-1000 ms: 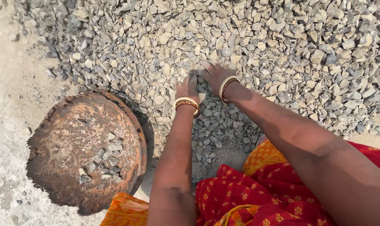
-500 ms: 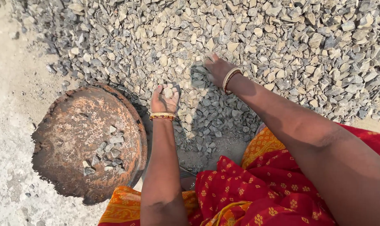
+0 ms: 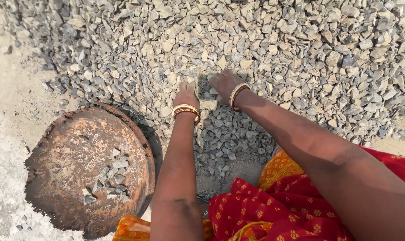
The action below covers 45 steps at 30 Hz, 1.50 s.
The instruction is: The person sits on a concrete surface beside a pile of crushed stone and picks suitable stones by hand, placing them one at a time into a large rusty metal basin. They continue gathering handfuls of gravel from the pile into the basin throughout the episode.
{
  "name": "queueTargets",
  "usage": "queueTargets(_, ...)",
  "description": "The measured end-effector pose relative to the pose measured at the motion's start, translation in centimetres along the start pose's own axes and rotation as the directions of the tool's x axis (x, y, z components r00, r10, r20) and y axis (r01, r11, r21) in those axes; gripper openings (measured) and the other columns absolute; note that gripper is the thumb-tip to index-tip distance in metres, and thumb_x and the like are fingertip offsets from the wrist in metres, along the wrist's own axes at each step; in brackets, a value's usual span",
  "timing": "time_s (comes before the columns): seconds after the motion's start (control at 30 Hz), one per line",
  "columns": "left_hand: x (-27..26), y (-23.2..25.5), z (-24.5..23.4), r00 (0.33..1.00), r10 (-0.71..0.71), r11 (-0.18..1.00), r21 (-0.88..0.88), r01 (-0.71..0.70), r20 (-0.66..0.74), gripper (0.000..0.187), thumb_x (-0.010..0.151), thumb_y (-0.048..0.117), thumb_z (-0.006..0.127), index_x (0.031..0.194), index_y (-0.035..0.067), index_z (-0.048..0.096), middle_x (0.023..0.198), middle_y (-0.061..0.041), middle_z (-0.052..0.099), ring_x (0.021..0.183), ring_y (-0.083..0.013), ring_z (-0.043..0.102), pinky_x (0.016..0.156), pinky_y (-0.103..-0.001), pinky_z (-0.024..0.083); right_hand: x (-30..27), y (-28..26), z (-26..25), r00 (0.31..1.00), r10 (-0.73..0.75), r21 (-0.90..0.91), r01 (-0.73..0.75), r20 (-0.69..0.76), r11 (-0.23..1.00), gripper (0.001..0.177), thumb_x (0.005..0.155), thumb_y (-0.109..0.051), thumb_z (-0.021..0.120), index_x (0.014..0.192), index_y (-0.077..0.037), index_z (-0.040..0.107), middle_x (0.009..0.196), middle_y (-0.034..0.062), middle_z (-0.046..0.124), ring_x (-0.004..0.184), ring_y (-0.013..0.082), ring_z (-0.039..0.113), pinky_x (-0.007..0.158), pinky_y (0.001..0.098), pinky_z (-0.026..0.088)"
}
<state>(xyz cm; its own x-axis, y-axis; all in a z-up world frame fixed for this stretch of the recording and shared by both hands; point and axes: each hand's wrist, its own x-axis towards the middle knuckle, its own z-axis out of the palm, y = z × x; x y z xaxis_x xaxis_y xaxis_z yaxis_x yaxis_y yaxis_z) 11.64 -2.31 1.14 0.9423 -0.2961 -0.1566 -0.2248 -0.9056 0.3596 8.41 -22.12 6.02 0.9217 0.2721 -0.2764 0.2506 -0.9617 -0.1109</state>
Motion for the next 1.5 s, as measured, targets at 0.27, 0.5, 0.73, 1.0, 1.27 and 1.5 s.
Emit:
queueTargets(0.27, -1.8, -4.0, 2.3, 0.904, -0.293, -0.294, -0.929, 0.224, 0.311, 0.049, 0.088, 0.006, 0.062, 0.135, 0.022, 0.061, 0.102, -0.011, 0.066, 0.078, -0.0273, 0.061, 0.058, -0.036, 0.051, -3.3, 6.7, -1.7, 0.963, 0.267, 0.801, 0.126, 0.043, -0.585, 0.034, 0.079, -0.021, 0.066, 0.111, -0.011, 0.062, 0.106, 0.0080, 0.068, 0.093, 0.0259, 0.065, 0.081, 0.0428, 0.054)
queueTargets(0.5, -4.7, 0.1, -1.9, 0.936, -0.113, -0.600, -0.774, 0.203, 0.332, 0.019, 0.099, 0.013, 0.063, 0.115, 0.005, 0.056, 0.101, -0.011, 0.070, 0.084, -0.0256, 0.072, 0.070, -0.038, 0.063, -2.6, 13.3, 2.7, 0.915, 0.376, 0.780, 0.129, 0.144, -0.613, 0.031, 0.093, -0.036, 0.073, 0.105, -0.010, 0.062, 0.098, 0.0082, 0.073, 0.079, 0.0256, 0.067, 0.060, 0.0400, 0.044)
queueTargets(0.73, -2.9, 5.0, 3.2, 0.998, -0.056, 0.892, -0.450, 0.038, -0.026, 0.045, 0.088, 0.002, 0.062, 0.132, 0.016, 0.061, 0.126, -0.010, 0.066, 0.103, -0.0273, 0.072, 0.085, -0.037, 0.061, -2.8, 7.2, 2.1, 0.858, 0.499, 0.511, -0.378, -0.120, 0.772, 0.048, 0.087, -0.039, 0.076, 0.118, -0.007, 0.057, 0.098, 0.0228, 0.071, 0.089, 0.0412, 0.070, 0.075, 0.0512, 0.056)
queueTargets(1.0, -4.5, 3.2, 5.2, 0.994, 0.109, 0.965, -0.239, -0.110, -0.019, 0.038, 0.090, 0.010, 0.069, 0.126, 0.014, 0.059, 0.139, -0.016, 0.053, 0.103, -0.0415, 0.064, 0.090, -0.051, 0.053, -3.0, 10.3, 6.5, 0.815, 0.573, 0.853, -0.232, -0.092, 0.467, 0.036, 0.089, -0.031, 0.074, 0.114, -0.008, 0.064, 0.090, 0.0196, 0.072, 0.077, 0.0347, 0.066, 0.067, 0.0475, 0.053)
queueTargets(1.27, -6.6, -1.5, 3.5, 0.908, -0.241, -0.396, -0.889, 0.229, 0.342, 0.009, 0.095, 0.006, 0.070, 0.101, 0.012, 0.066, 0.083, -0.002, 0.070, 0.062, -0.0085, 0.062, 0.051, -0.021, 0.053, -5.4, 9.5, -1.6, 0.988, 0.153, 0.451, 0.140, -0.008, -0.881, 0.037, 0.090, -0.040, 0.064, 0.095, -0.004, 0.068, 0.085, 0.0133, 0.070, 0.063, 0.0229, 0.064, 0.054, 0.0350, 0.051)
queueTargets(1.5, -7.3, 3.8, 0.4, 0.983, -0.148, 0.924, -0.370, 0.097, -0.112, 0.025, 0.085, 0.022, 0.081, 0.105, 0.016, 0.069, 0.102, -0.014, 0.074, 0.095, -0.0338, 0.070, 0.083, -0.046, 0.056, -3.0, 9.0, 2.2, 0.923, 0.377, 0.995, -0.091, 0.073, 0.031, 0.030, 0.089, -0.028, 0.081, 0.108, -0.007, 0.072, 0.094, 0.0136, 0.072, 0.081, 0.0245, 0.066, 0.073, 0.0432, 0.050)
